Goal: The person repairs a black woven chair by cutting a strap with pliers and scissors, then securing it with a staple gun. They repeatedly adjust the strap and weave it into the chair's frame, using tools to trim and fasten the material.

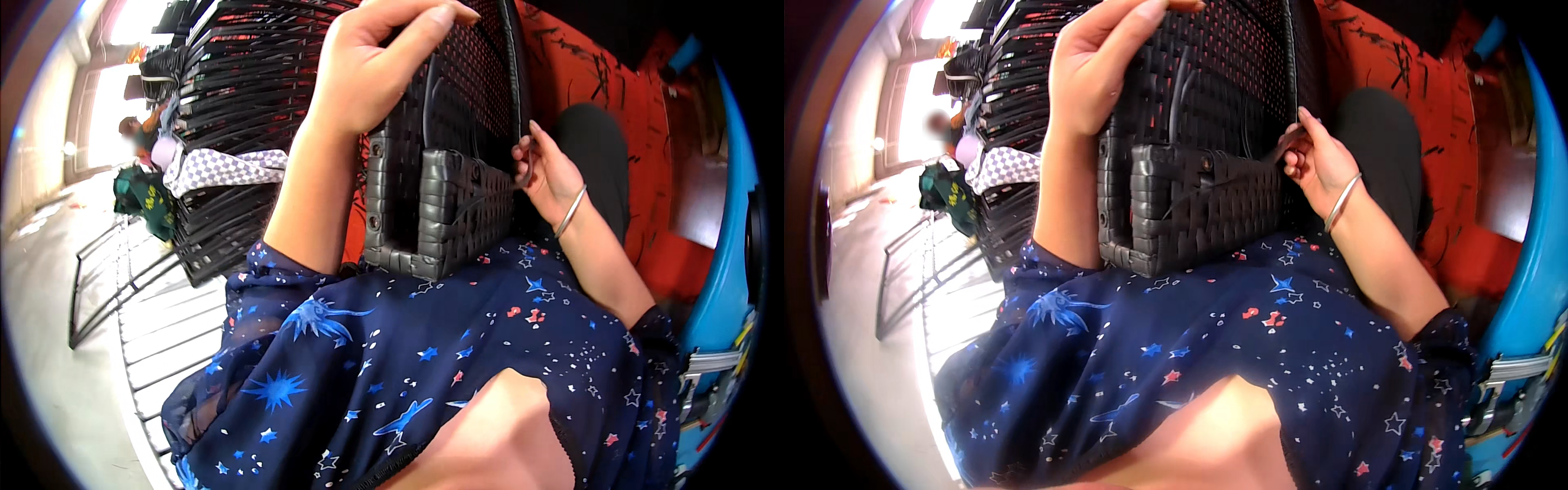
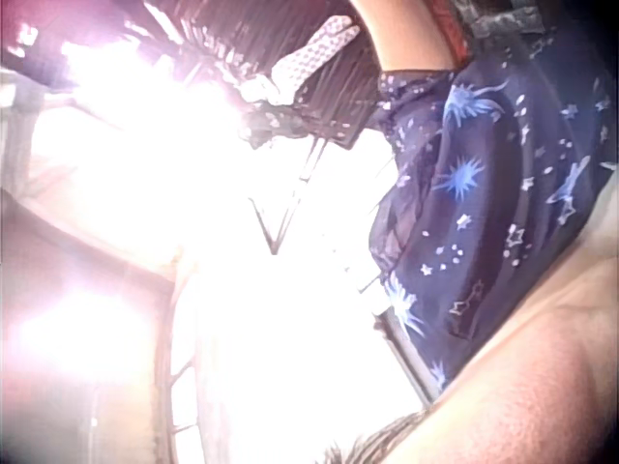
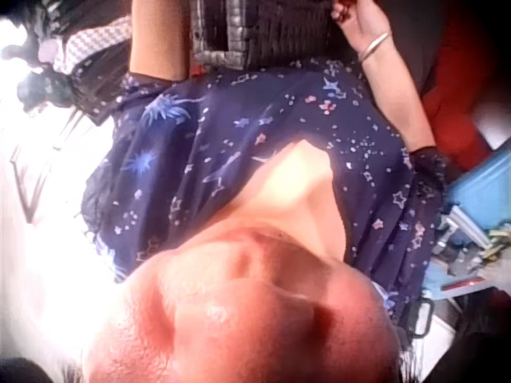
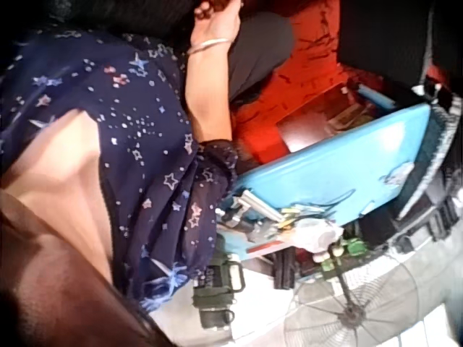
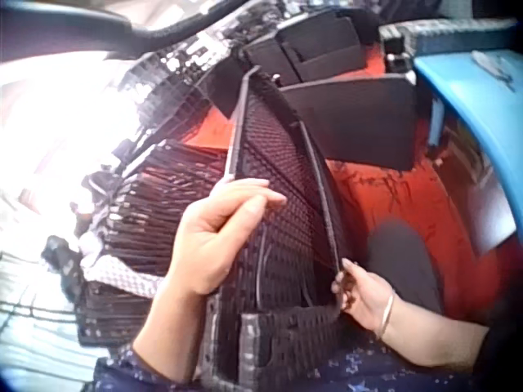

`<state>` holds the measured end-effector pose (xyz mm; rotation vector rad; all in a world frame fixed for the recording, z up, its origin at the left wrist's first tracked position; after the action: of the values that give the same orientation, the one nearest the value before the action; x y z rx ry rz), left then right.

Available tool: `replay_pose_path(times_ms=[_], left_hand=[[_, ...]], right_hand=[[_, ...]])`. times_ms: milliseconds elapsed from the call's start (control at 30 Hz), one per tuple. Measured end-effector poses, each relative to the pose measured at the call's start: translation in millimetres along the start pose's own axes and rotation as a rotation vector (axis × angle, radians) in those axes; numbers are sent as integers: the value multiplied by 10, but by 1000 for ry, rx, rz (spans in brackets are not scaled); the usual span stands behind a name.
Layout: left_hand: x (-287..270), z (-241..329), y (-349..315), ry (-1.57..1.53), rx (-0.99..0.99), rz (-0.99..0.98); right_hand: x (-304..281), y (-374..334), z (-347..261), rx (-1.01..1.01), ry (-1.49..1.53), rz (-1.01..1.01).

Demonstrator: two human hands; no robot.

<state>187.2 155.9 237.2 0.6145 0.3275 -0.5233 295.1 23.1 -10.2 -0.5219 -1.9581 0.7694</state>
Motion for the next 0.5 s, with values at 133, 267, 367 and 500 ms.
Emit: replay_pose_path(times_ms=[133,267,367,500], left_hand=[[23,28,22,55,125,2],[63,11,51,9,138,9],[81,-28,46,-17,114,17],[135,-129,25,-171,34,61]], right_hand=[[-24,51,-31,-20,-10,-16],[-73,119,-58,-30,-38,-12],[-108,170,-78,-59,-62,-68],[-243,281,-103,-46,-87,13]])
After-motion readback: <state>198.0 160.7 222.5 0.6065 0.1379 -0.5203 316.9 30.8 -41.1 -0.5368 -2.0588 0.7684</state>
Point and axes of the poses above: each hand's wrist, its own y-axis towards the middle knuckle, its own x-axis out of the palm, z = x × y, the point moved 6 cm from there along y, towards the middle knuckle, and after that the axes turned 13 degrees about z, right-handed, at the moved point
